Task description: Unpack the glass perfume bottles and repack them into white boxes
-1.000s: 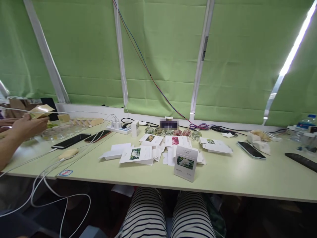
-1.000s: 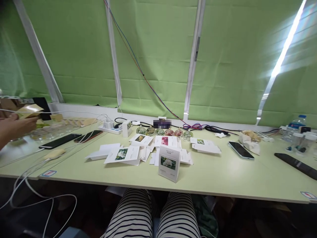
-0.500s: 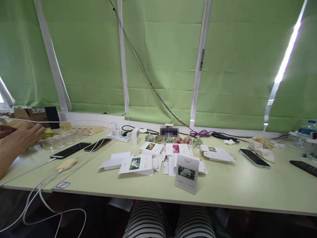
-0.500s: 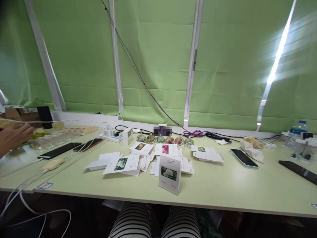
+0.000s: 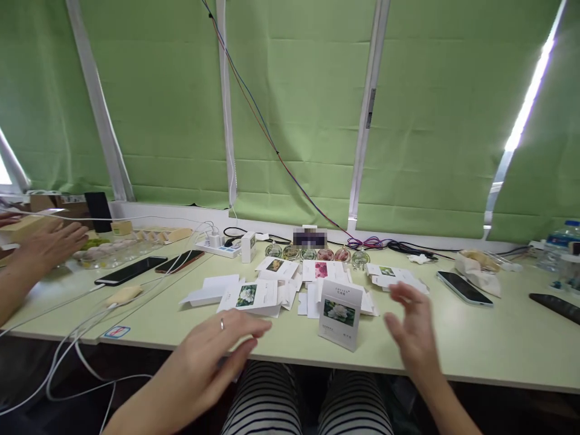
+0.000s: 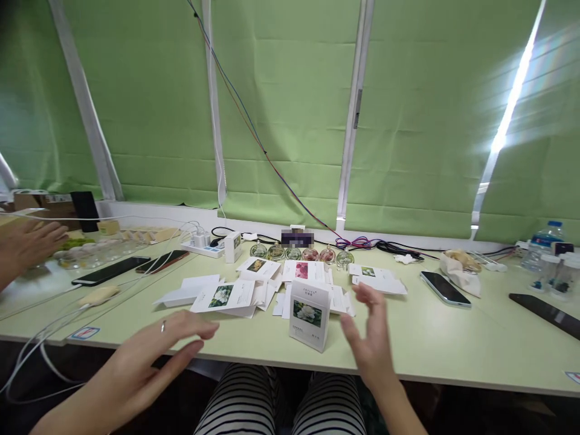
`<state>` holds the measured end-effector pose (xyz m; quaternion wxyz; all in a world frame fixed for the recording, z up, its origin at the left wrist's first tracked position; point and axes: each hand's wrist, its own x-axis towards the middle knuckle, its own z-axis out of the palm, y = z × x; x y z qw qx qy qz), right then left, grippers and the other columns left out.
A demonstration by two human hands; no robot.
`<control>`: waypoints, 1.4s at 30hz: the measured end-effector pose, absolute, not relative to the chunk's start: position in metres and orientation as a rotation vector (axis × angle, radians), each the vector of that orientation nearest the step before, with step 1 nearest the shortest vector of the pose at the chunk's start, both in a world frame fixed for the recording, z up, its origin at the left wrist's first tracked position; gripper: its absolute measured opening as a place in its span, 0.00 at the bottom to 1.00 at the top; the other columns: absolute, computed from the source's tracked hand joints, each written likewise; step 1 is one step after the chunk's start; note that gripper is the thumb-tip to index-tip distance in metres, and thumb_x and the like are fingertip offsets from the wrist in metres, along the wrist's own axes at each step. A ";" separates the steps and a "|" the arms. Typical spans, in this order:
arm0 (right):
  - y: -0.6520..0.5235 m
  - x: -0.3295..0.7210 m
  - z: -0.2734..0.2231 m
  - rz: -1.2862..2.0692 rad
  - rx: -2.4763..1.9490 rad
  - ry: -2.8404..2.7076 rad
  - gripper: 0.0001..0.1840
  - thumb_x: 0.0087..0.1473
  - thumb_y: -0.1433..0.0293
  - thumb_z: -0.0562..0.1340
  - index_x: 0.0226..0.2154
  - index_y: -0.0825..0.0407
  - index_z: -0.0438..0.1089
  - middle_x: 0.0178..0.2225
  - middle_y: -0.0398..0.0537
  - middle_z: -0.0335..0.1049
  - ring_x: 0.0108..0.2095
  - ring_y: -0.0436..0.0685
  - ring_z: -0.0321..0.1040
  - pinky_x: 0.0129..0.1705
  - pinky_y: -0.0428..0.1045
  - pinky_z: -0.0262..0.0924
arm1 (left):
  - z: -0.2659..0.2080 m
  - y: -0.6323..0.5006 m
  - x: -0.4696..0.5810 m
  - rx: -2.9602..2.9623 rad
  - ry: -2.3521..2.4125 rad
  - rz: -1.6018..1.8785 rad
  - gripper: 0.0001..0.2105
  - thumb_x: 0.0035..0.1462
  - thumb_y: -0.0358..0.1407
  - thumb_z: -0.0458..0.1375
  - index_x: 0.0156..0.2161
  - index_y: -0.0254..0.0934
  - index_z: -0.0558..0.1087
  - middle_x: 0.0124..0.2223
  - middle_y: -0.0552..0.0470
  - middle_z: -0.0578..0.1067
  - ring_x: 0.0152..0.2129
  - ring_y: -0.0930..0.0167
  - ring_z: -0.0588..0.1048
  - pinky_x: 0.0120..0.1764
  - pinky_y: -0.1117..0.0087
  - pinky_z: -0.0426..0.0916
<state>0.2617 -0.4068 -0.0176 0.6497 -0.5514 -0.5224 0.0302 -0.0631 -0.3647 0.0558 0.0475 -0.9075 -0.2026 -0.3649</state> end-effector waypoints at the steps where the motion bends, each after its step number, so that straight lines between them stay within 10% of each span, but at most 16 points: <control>1: -0.402 0.258 -0.024 0.131 -1.253 -1.202 0.31 0.49 0.58 0.61 0.54 0.44 0.53 0.51 0.52 0.61 0.51 0.63 0.61 0.50 0.60 0.60 | 0.059 -0.358 -0.064 -2.766 -0.656 -1.108 0.14 0.57 0.29 0.50 0.47 0.47 0.66 0.38 0.55 0.76 0.35 0.71 0.74 0.38 0.73 0.69; 7: -0.387 0.240 -0.042 0.267 -1.329 -1.539 0.18 0.46 0.65 0.60 0.42 0.32 0.63 0.36 0.40 0.70 0.38 0.64 0.70 0.40 0.60 0.67 | 0.064 -0.337 -0.080 -2.601 -0.833 -1.200 0.09 0.59 0.36 0.50 0.45 0.45 0.67 0.39 0.54 0.75 0.35 0.69 0.74 0.37 0.73 0.68; 10: -0.394 0.232 -0.038 -0.064 -1.172 -1.705 0.31 0.44 0.72 0.60 0.48 0.24 0.57 0.41 0.39 0.68 0.43 0.65 0.67 0.43 0.62 0.65 | 0.060 -0.340 -0.071 -2.641 -0.744 -1.028 0.11 0.59 0.33 0.50 0.47 0.43 0.67 0.40 0.52 0.75 0.37 0.69 0.74 0.39 0.71 0.67; 15: -0.400 0.223 -0.029 -0.694 -0.849 -1.874 0.34 0.44 0.83 0.54 0.55 0.49 0.56 0.39 0.53 0.69 0.40 0.62 0.68 0.39 0.58 0.67 | 0.050 -0.354 -0.038 -2.796 -0.542 -0.747 0.13 0.60 0.29 0.48 0.48 0.42 0.67 0.43 0.51 0.74 0.40 0.70 0.72 0.43 0.70 0.67; 21: -0.406 0.282 -0.017 -0.750 -1.249 -1.415 0.15 0.49 0.66 0.60 0.41 0.53 0.61 0.35 0.53 0.68 0.35 0.61 0.69 0.33 0.54 0.66 | 0.059 -0.340 -0.064 -2.691 -0.703 -0.769 0.12 0.61 0.34 0.47 0.48 0.42 0.68 0.42 0.51 0.75 0.39 0.69 0.74 0.41 0.69 0.68; 27: -0.404 0.364 -0.029 -0.093 -2.111 -1.024 0.15 0.40 0.56 0.58 0.24 0.47 0.53 0.26 0.48 0.66 0.28 0.62 0.67 0.28 0.52 0.60 | 0.075 -0.305 -0.119 -2.460 -1.281 -0.833 0.18 0.57 0.47 0.45 0.42 0.41 0.70 0.41 0.50 0.76 0.36 0.63 0.75 0.39 0.65 0.68; 42: -0.402 0.387 -0.045 0.136 -2.050 -1.039 0.41 0.40 0.48 0.58 0.50 0.57 0.55 0.45 0.61 0.67 0.42 0.66 0.68 0.40 0.55 0.64 | 0.032 -0.244 -0.148 -2.560 -1.723 -0.443 0.26 0.54 0.50 0.43 0.49 0.35 0.66 0.50 0.44 0.72 0.43 0.60 0.71 0.46 0.63 0.64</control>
